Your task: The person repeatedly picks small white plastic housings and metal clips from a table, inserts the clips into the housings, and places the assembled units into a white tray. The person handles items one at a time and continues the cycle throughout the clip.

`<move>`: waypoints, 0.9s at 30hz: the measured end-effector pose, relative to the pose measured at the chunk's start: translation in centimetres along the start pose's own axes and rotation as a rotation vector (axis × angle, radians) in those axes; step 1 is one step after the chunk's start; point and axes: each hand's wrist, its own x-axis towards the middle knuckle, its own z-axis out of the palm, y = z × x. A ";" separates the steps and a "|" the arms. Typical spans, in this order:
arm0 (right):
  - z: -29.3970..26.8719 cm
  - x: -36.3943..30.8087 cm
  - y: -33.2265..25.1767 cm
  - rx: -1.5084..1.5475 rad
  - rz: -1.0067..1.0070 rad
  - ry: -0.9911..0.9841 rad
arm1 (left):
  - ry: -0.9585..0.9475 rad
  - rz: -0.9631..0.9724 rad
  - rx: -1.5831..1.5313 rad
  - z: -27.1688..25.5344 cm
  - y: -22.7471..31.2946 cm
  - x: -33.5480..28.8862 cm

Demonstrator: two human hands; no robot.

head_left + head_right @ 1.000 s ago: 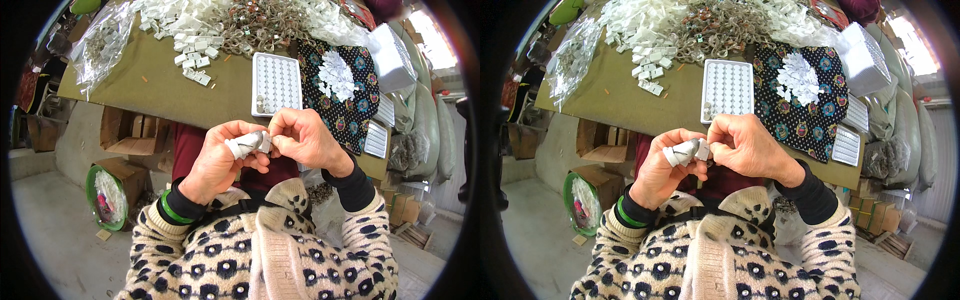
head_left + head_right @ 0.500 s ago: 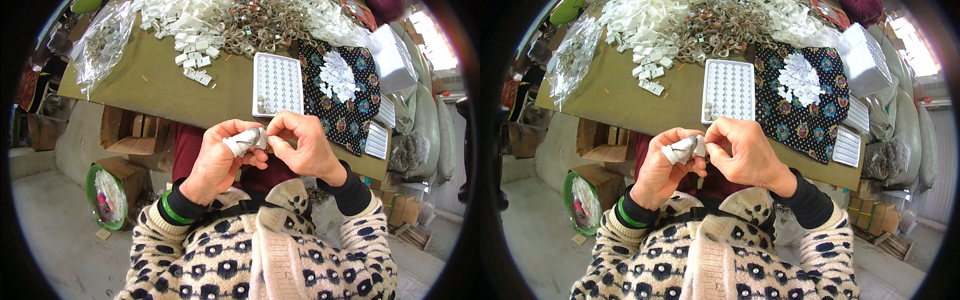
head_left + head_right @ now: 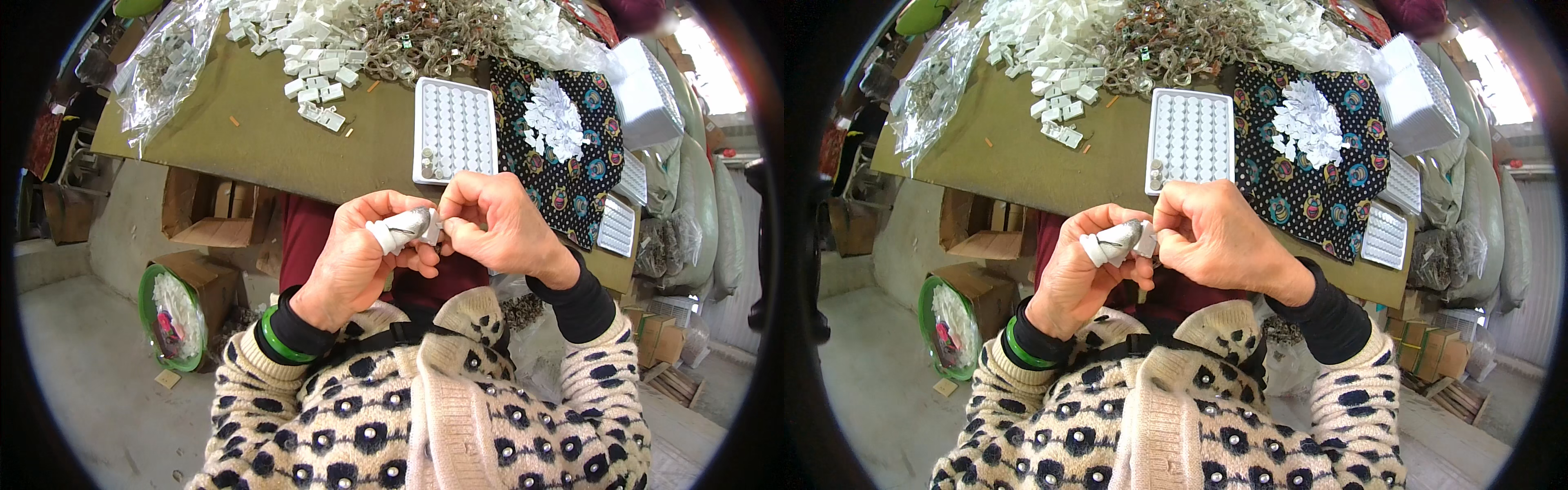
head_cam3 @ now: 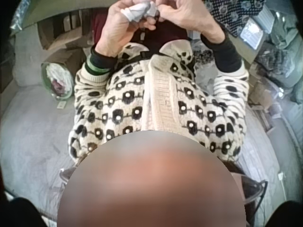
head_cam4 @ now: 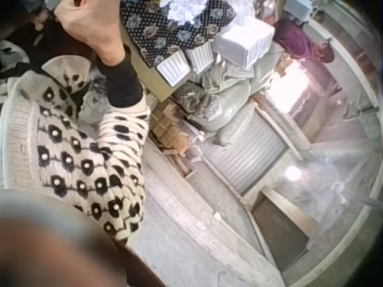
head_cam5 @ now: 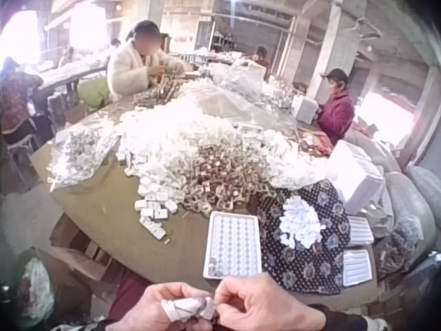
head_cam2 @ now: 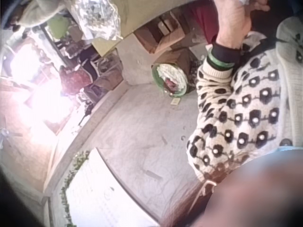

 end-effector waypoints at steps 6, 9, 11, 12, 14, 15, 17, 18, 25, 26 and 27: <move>1.0 0.0 0.2 0.199 -0.013 0.109 | 0.055 0.025 -0.047 -0.2 -0.1 0.2; 1.0 -0.2 0.8 0.107 -0.079 0.132 | 0.047 0.021 -0.072 -0.3 -0.2 0.2; 1.3 -0.1 1.1 -0.044 -0.190 0.193 | 0.041 0.030 -0.065 -0.2 -0.3 0.2; 1.6 0.0 1.2 -0.167 -0.296 0.232 | 0.042 0.041 -0.050 -0.2 -0.5 0.2; 2.1 0.3 1.3 -0.426 -0.513 0.318 | 0.068 0.057 -0.065 0.1 -0.6 0.3; 2.5 0.4 1.2 -0.442 -0.554 0.353 | 0.102 0.055 -0.037 0.2 -0.6 0.3; 2.7 0.6 0.9 -0.446 -0.539 0.366 | 0.128 0.056 0.014 0.2 -0.5 0.3; 2.7 0.7 0.7 -0.408 -0.554 0.380 | 0.116 0.037 0.016 0.2 -0.3 0.3; -3.0 2.2 1.2 -0.233 -0.271 0.403 | 0.021 0.034 -0.082 -0.9 0.2 0.9; -4.4 3.0 1.8 -0.208 -0.204 0.478 | 0.025 0.044 -0.075 -1.0 0.3 1.0; -6.1 4.2 2.6 -0.271 -0.184 0.587 | 0.032 0.048 -0.068 -1.2 0.3 1.0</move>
